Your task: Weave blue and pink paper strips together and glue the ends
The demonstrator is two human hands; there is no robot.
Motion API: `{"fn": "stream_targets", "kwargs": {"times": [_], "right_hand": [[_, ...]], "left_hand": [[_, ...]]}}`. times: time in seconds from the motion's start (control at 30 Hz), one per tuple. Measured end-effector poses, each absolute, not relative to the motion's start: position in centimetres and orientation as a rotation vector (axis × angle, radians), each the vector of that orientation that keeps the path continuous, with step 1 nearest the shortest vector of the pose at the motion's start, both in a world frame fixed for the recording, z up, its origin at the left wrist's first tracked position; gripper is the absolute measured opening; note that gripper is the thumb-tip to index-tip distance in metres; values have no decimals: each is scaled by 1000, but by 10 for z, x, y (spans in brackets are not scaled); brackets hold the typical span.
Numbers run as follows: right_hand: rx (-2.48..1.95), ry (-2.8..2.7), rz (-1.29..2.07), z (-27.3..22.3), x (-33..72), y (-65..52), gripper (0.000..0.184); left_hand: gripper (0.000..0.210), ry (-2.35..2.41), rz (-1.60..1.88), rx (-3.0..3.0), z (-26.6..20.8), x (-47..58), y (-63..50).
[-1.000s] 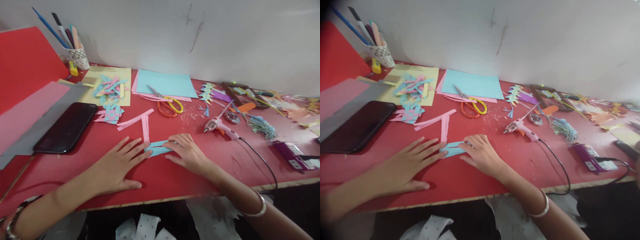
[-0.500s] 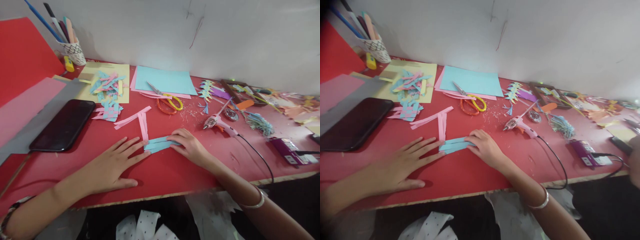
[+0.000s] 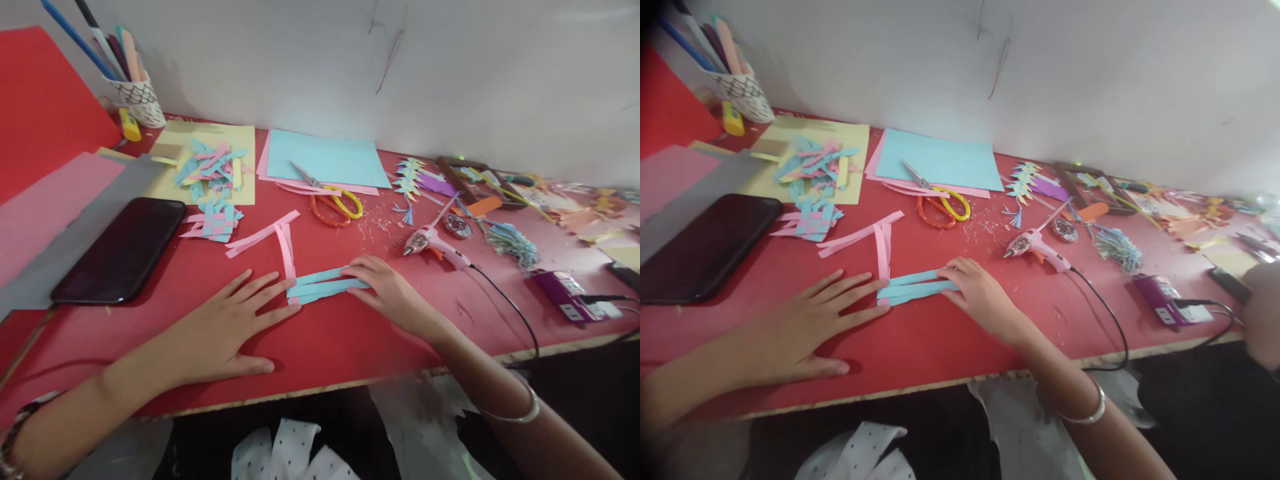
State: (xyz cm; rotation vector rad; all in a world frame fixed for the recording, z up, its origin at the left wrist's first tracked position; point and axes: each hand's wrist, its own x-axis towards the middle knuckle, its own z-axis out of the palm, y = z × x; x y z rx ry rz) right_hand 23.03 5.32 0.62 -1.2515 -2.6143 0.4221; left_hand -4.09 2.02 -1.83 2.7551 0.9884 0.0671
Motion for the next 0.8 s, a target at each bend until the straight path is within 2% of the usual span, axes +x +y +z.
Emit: {"fn": "stream_targets", "kwargs": {"times": [0.33, 0.8], "right_hand": [[-1466, -2536, 844, 20, 231, 60, 8], [-1458, -2502, 967, 34, 234, 74, 21]], "left_hand": [[60, 1000, 42, 2756, -15, -40, 21], [61, 943, 142, 2901, -21, -44, 21]]}}
